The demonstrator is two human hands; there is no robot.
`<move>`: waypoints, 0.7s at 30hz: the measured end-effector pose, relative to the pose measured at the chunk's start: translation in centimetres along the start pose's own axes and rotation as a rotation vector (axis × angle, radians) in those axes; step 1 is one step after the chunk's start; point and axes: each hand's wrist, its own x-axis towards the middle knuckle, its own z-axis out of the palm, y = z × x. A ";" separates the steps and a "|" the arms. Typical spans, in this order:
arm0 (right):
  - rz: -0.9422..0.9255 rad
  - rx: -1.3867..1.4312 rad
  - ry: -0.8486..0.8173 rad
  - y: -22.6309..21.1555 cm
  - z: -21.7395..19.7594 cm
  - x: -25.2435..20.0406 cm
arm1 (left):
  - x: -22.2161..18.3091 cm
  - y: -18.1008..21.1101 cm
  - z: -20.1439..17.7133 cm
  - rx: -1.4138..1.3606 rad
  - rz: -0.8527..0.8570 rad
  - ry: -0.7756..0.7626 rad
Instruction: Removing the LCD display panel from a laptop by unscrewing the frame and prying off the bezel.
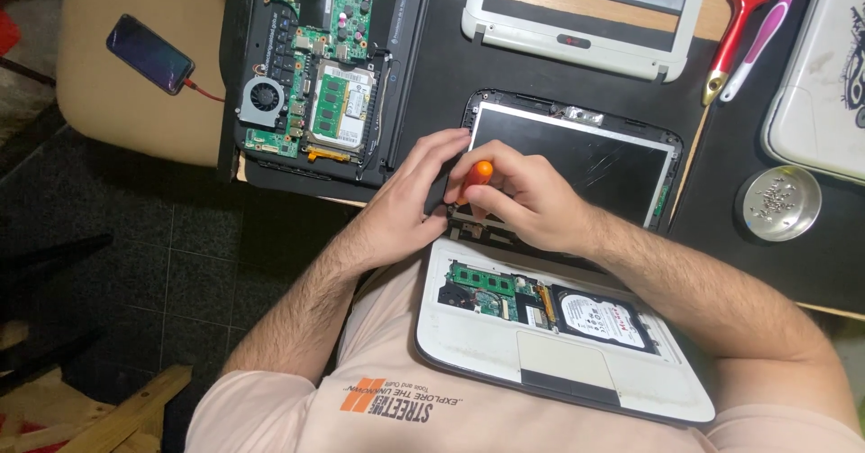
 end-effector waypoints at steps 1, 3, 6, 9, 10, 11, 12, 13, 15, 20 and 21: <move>0.001 -0.001 0.003 -0.3 -0.3 -0.3 | -0.1 0.4 -0.1 -0.001 0.001 -0.002; -0.065 0.025 0.073 -0.9 -1.0 -1.0 | -0.1 1.4 -0.3 -0.006 0.013 0.014; -0.116 0.153 0.180 -2.0 -3.0 -3.5 | 0.2 1.6 -0.3 0.013 0.022 0.024; -0.153 0.178 0.409 -0.9 -6.4 -8.5 | 0.3 2.3 -0.1 0.025 0.006 0.040; -0.156 0.173 0.421 -0.8 -6.9 -10.6 | 0.2 2.0 0.3 0.026 0.015 0.030; -0.132 0.157 0.554 -0.8 -7.3 -12.7 | 0.2 1.7 0.8 0.070 0.022 0.079; -0.107 0.141 0.690 -0.6 -7.7 -14.9 | 0.2 1.4 1.3 0.114 0.029 0.125; -0.109 0.137 0.704 -0.3 -8.3 -16.6 | 0.2 1.4 1.5 0.114 0.039 0.113; 0.040 -0.182 1.011 0.0 -9.4 -20.1 | 0.4 1.6 1.8 0.213 0.058 0.170; -0.004 -0.364 1.242 3.3 -13.2 -26.6 | 1.4 1.0 2.3 0.360 0.201 0.219; -0.059 -0.406 1.254 4.1 -13.9 -27.8 | 1.6 0.7 2.3 0.419 0.219 0.241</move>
